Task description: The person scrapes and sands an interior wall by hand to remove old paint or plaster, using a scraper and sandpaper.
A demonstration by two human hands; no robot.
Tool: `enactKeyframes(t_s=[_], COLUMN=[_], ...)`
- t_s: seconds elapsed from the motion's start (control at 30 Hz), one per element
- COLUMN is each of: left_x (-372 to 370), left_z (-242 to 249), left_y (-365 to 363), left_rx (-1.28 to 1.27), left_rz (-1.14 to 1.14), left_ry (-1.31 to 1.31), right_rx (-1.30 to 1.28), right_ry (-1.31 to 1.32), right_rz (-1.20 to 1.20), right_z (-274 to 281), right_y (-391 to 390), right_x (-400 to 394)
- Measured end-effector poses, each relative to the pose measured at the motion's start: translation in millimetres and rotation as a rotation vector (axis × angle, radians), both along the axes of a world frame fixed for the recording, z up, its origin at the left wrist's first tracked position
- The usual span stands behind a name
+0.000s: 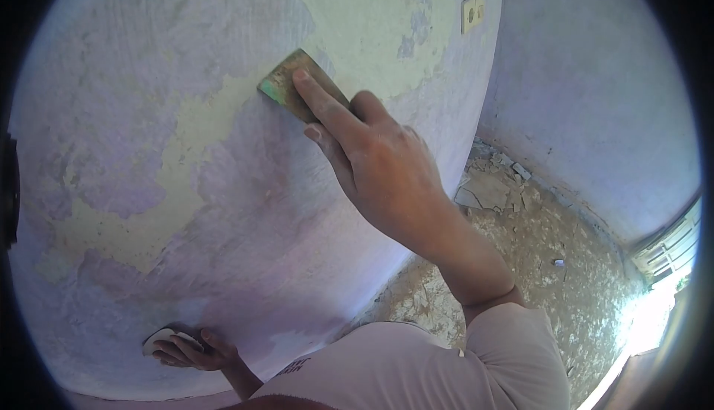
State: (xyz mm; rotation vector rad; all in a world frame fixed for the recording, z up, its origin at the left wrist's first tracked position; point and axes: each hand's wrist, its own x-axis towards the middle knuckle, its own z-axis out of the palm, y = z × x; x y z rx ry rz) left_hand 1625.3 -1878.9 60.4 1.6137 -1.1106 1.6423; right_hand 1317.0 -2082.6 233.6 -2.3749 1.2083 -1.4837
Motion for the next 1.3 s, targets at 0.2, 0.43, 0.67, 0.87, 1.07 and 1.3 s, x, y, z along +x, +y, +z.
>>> enactKeyframes(t_s=[0.2,0.43,0.67,0.87,1.07,1.3], left_x=[0.3,0.0,-5.0,-9.8,-11.2,-10.1], left_z=[-0.7,0.9,2.7,5.2,4.9,6.6], left_y=[1.1,1.6,-2.4,-1.6,-2.8,-4.5], left_rx=[0.009,0.019,0.006,-0.002,-0.023,-0.036], left_rz=[0.014,0.016,0.009,0.008,0.023,0.050], left_ry=[-0.001,0.017,0.007,0.044,0.044,0.038], right_rx=[-0.005,-0.009,-0.178,-0.023,-0.195,-0.069], right_ry=[0.003,0.007,-0.102,0.011,0.016,0.097], right_rz=[-0.008,-0.031,-0.029,-0.063,-0.060,-0.076], right_z=[-13.9,-29.6,12.8,-31.9,8.4,-2.7], right_y=[-7.6,-15.1,-36.1,-26.0,-38.2,-27.1], right_x=[-2.7,-5.4,4.6,-10.5,-6.1,-13.7])
